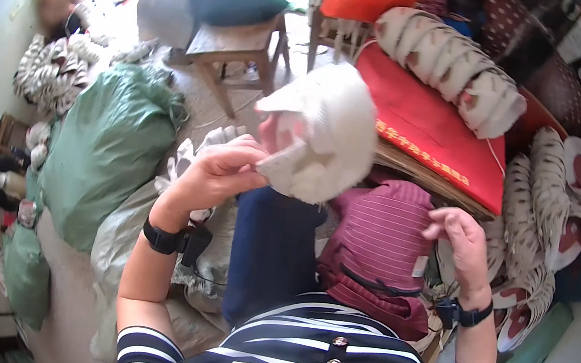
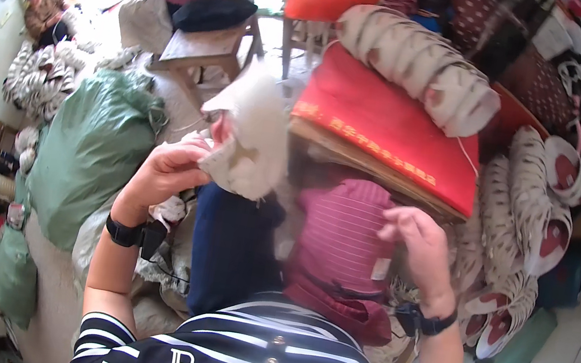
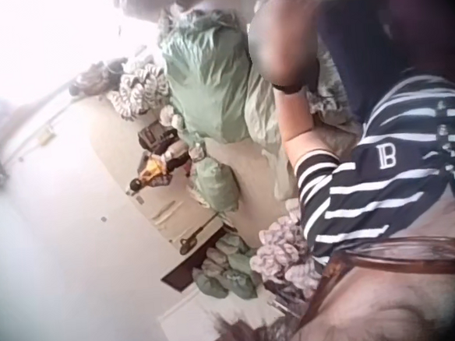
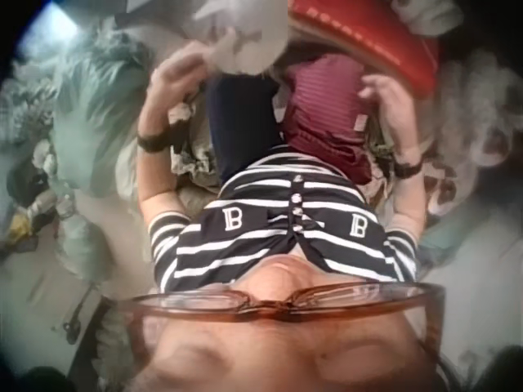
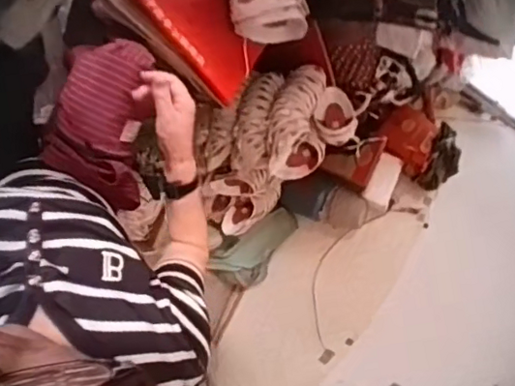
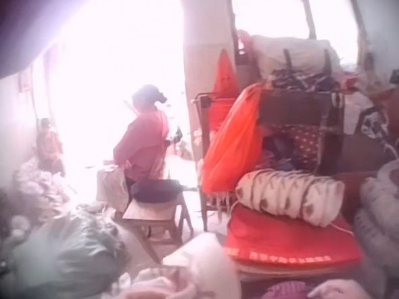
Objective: The person laces a white sneaker by threading a white shoelace through the eyelets. They pull the laces tight and tie a knot at the top, repeating the process to ensure the laces are secure.
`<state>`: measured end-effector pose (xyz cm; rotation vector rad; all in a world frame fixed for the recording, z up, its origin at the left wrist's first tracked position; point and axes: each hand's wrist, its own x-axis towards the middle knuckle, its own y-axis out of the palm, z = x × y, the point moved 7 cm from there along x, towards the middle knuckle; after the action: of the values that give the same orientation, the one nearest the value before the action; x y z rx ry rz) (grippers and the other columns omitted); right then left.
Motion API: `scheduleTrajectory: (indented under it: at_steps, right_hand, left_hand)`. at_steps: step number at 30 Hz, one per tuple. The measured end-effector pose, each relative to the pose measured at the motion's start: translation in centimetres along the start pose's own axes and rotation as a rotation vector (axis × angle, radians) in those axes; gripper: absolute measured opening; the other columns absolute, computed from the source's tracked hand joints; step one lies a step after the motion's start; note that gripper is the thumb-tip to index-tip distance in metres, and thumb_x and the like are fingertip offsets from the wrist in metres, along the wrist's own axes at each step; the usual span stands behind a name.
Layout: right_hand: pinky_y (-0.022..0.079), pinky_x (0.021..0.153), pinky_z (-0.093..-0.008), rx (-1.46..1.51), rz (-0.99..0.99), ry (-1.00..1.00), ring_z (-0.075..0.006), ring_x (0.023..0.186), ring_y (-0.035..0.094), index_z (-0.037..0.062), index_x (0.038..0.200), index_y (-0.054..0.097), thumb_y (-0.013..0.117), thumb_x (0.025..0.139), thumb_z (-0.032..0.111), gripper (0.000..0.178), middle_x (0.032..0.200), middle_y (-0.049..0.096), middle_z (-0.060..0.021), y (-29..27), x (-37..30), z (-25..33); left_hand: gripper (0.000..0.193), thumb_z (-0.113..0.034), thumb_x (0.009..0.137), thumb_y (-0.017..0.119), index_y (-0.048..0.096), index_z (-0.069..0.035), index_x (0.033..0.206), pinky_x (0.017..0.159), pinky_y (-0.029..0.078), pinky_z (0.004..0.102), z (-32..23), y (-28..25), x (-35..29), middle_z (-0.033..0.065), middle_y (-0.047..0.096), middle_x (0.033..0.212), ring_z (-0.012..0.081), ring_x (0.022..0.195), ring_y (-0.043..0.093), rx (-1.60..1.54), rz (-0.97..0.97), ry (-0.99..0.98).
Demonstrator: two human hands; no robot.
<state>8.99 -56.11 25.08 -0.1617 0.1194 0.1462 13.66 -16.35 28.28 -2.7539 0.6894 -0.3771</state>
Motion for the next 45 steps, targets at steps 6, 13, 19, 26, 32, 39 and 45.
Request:
scheduleTrajectory:
  at_steps: [6, 13, 19, 26, 32, 39, 45]
  right_hand:
    - [0.051, 0.101, -0.0425, 0.749, 0.296, 0.014, -0.0255, 0.119, 0.064, -0.0057, 0.142, 0.049, 0.042, 0.099, 0.071, 0.088, 0.129, 0.066, -0.0178, 3.6, 0.8, 2.7]
    - [0.048, 0.105, -0.0364, 0.438, 0.468, 0.108, -0.0214, 0.121, 0.062, -0.0082, 0.136, 0.056, 0.069, 0.095, 0.045, 0.068, 0.133, 0.065, -0.0149, -0.4, -2.8, 0.6]
    - [0.055, 0.101, -0.0467, 0.6, 0.163, 0.237, -0.0272, 0.122, 0.062, -0.0024, 0.145, 0.046, 0.054, 0.103, 0.021, 0.048, 0.135, 0.06, -0.0151, 2.3, -5.8, -1.0]
    - [0.047, 0.111, -0.0533, 0.97, -0.048, 0.163, -0.0377, 0.134, 0.053, -0.0049, 0.153, 0.028, 0.038, 0.107, 0.021, 0.053, 0.148, 0.047, -0.025, 2.7, -7.9, -4.2]
    - [0.04, 0.116, -0.0535, 0.944, -0.007, 0.175, -0.0333, 0.139, 0.047, 0.0003, 0.155, 0.029, 0.038, 0.11, 0.027, 0.053, 0.152, 0.046, -0.0191, 3.3, -8.6, -4.5]
    - [0.042, 0.114, -0.0518, 0.885, -0.044, 0.155, -0.0292, 0.137, 0.05, 0.0012, 0.153, 0.033, 0.039, 0.111, 0.028, 0.05, 0.15, 0.049, -0.0169, 2.7, -9.4, -3.9]
    - [0.046, 0.111, -0.0509, 0.865, -0.072, 0.155, -0.0298, 0.133, 0.053, 0.0011, 0.152, 0.034, 0.038, 0.111, 0.03, 0.05, 0.148, 0.05, -0.0175, 3.2, -9.1, -4.8]
  left_hand:
    - [0.023, -0.002, 0.084, 0.074, 0.072, -0.002, 0.107, 0.095, 0.049, 0.0393, -4.2, 9.6, 6.1, 0.0106, 0.067, 0.113, 0.0306, 0.107, 0.062, 0.203, 0.29, 0.25]
    - [0.035, -0.003, 0.08, 0.073, 0.069, -0.009, 0.115, 0.11, 0.044, 0.0457, -5.2, 15.3, 6.4, 0.014, 0.048, 0.151, 0.0381, 0.136, 0.049, 0.675, 0.239, 0.498]
    - [0.064, -0.005, 0.08, 0.071, 0.055, -0.01, 0.141, 0.114, 0.039, 0.0479, -6.2, 16.4, 5.9, 0.0204, 0.035, 0.159, 0.0386, 0.144, 0.04, 0.953, -0.042, 0.508]
    - [0.028, -0.007, 0.085, 0.073, 0.063, -0.002, 0.11, 0.093, 0.047, 0.0435, -2.6, 15.2, 3.7, 0.0184, 0.06, 0.117, 0.0365, 0.11, 0.057, 0.686, 0.058, 0.001]
    - [0.028, -0.01, 0.095, 0.062, 0.062, 0.0, 0.121, 0.101, 0.046, 0.0413, -4.5, 17.6, 6.8, 0.0208, 0.06, 0.125, 0.0373, 0.113, 0.06, 0.365, -0.326, 0.26]
    - [0.048, -0.023, 0.093, 0.069, 0.054, -0.002, 0.135, 0.08, 0.05, 0.0401, -4.3, 19.3, 7.7, 0.0131, 0.066, 0.1, 0.0306, 0.088, 0.066, 0.6, -0.083, -0.008]
    - [0.018, -0.005, 0.083, 0.073, 0.071, -0.007, 0.101, 0.06, 0.046, 0.0367, -10.4, 20.2, 4.7, 0.0077, 0.063, 0.072, 0.0249, 0.063, 0.062, 0.533, -0.027, 0.571]
